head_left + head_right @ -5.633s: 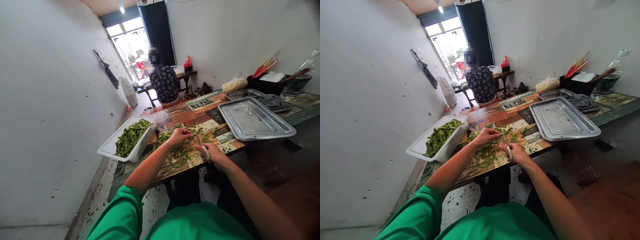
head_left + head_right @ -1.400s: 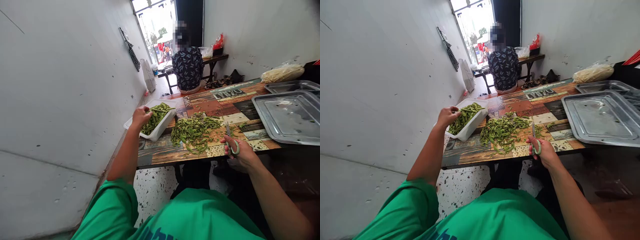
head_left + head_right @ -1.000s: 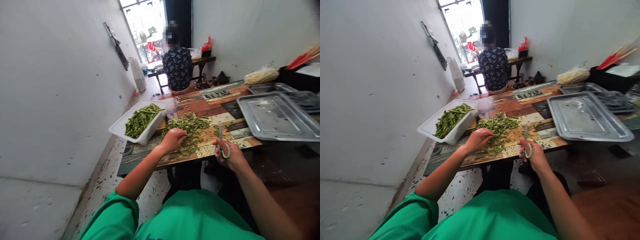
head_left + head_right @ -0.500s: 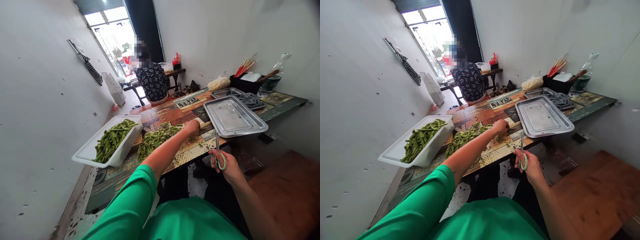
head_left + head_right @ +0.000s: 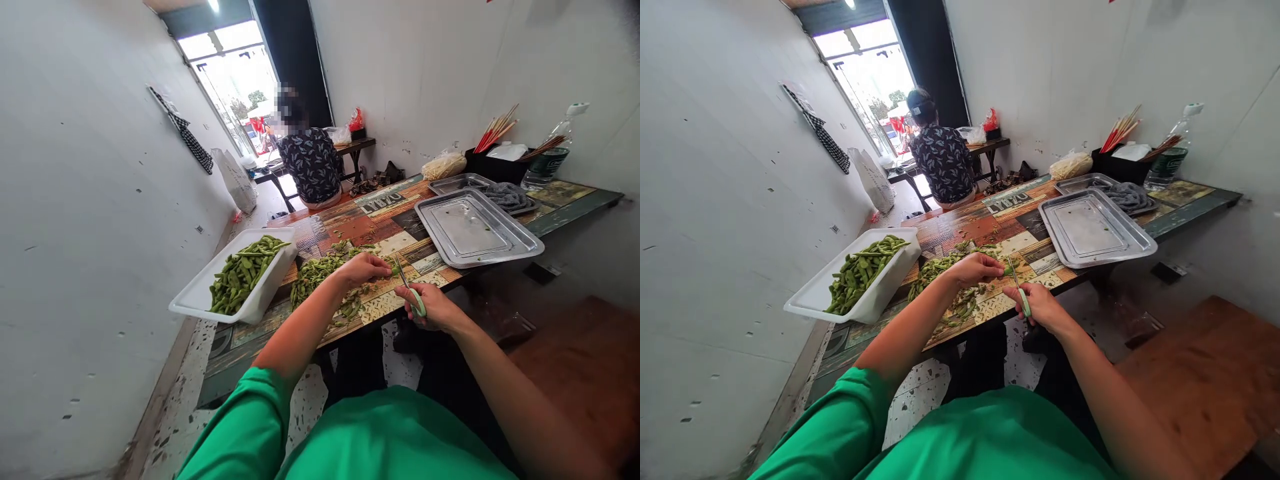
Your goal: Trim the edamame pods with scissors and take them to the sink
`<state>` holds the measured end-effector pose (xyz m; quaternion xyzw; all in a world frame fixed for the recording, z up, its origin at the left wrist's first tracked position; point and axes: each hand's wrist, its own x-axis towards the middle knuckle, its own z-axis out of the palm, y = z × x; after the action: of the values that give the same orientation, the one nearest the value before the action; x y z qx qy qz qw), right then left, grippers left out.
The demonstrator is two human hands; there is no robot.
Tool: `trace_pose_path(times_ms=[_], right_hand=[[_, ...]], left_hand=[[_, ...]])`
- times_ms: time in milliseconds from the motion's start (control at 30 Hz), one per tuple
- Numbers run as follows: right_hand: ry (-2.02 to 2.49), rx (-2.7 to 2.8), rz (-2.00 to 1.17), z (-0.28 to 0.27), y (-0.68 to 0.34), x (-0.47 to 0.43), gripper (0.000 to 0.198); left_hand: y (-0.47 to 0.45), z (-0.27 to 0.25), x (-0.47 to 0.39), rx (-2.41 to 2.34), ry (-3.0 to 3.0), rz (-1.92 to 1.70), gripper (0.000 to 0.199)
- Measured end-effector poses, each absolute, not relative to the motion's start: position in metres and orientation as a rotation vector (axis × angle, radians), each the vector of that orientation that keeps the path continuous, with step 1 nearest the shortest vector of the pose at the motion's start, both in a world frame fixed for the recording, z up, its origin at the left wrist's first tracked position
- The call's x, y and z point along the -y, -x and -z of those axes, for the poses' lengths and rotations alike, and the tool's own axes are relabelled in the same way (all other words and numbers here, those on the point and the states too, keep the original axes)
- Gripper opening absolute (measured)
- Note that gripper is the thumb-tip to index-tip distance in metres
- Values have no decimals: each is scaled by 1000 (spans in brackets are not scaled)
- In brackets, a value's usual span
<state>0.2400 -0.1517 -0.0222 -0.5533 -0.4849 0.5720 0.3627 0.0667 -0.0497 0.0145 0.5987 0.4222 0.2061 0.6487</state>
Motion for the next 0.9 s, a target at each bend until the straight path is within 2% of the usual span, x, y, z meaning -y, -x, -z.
trace_pose_path(times_ms=[133, 300, 433, 600, 900], right_hand=[[1472, 1406, -1351, 24, -231, 151, 49], [1502, 1467, -1230, 25, -217, 148, 54], [1417, 1297, -1347, 27, -205, 149, 53], [1319, 1229, -1537, 32, -195, 154, 54], [1346, 1204, -1552, 29, -192, 161, 49]], left_hand=[[-49, -14, 57, -966, -1289, -475, 19], [-33, -1, 63, -975, -1201, -599, 17], [-26, 5, 71, -981, -1072, -732, 21], [-27, 5, 84, -892, -979, -834, 37], [-39, 11, 96, -902, -1025, -905, 29]])
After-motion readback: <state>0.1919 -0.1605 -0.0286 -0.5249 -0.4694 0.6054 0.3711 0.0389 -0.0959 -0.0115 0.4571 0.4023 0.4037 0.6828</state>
